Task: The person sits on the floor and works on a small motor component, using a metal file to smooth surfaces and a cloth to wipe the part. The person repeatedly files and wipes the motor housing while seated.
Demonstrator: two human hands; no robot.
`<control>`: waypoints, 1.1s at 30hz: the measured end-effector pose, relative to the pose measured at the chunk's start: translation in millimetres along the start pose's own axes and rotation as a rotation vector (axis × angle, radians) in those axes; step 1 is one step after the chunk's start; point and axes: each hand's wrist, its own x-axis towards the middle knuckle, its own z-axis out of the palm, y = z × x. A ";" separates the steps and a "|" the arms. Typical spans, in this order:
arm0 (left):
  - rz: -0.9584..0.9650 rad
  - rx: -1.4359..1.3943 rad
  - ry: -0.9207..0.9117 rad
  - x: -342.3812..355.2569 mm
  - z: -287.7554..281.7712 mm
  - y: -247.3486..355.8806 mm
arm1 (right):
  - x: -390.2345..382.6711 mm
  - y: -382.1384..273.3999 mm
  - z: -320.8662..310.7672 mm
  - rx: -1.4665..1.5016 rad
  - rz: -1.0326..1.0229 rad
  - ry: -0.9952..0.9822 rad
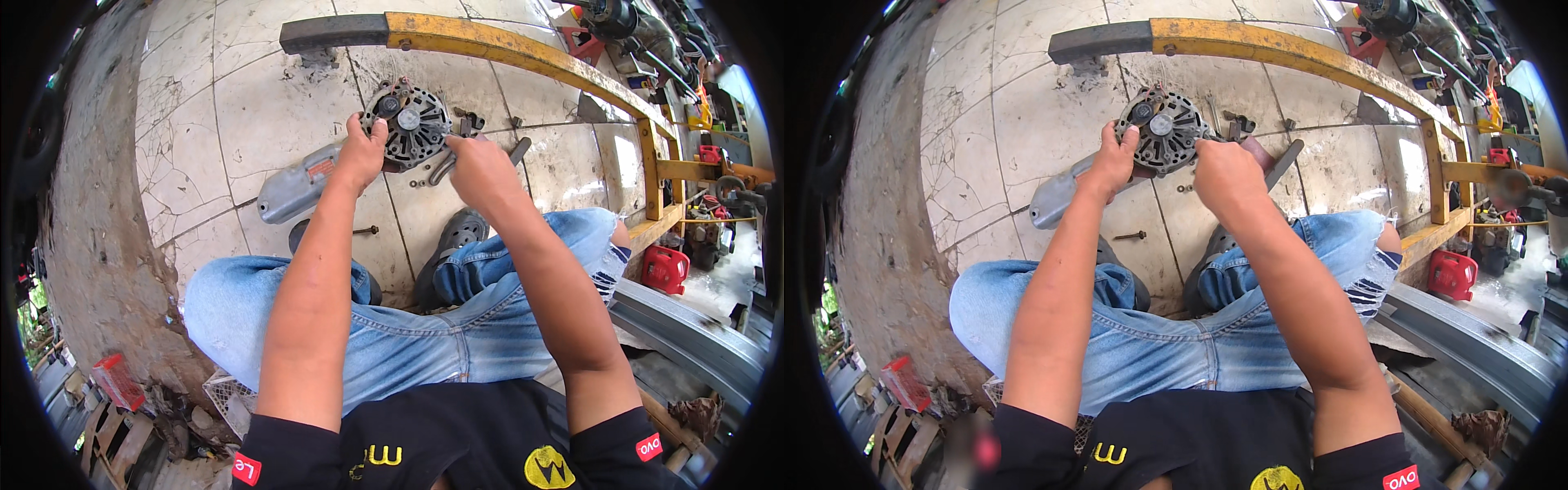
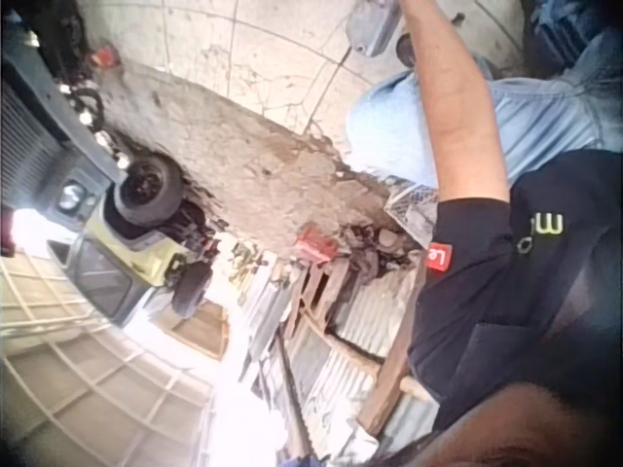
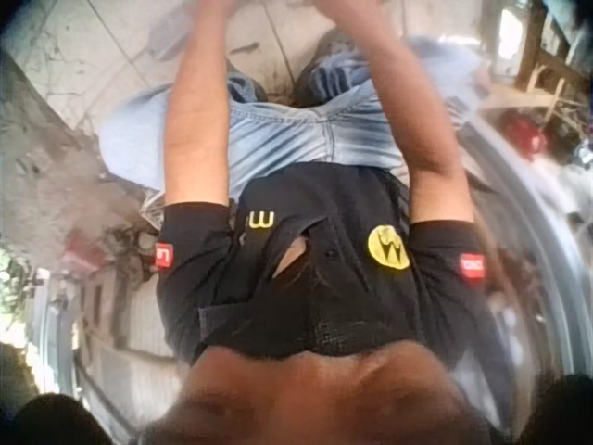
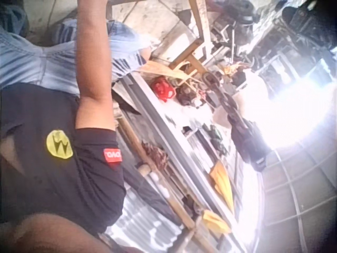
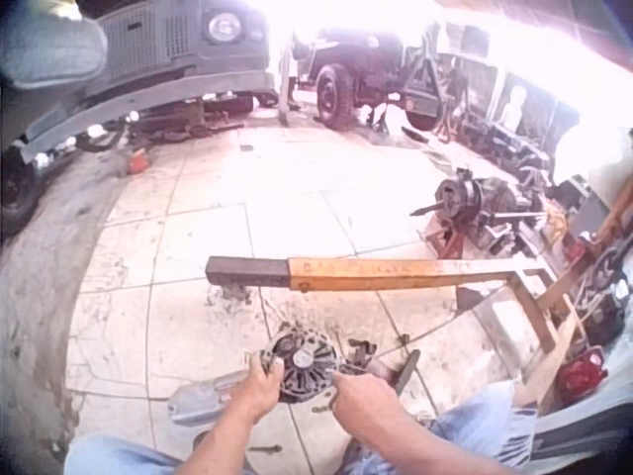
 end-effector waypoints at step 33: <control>-0.134 0.264 -0.004 -10.6 7.1 2.3 | 4.9 9.6 -2.4 -0.058 0.013 0.010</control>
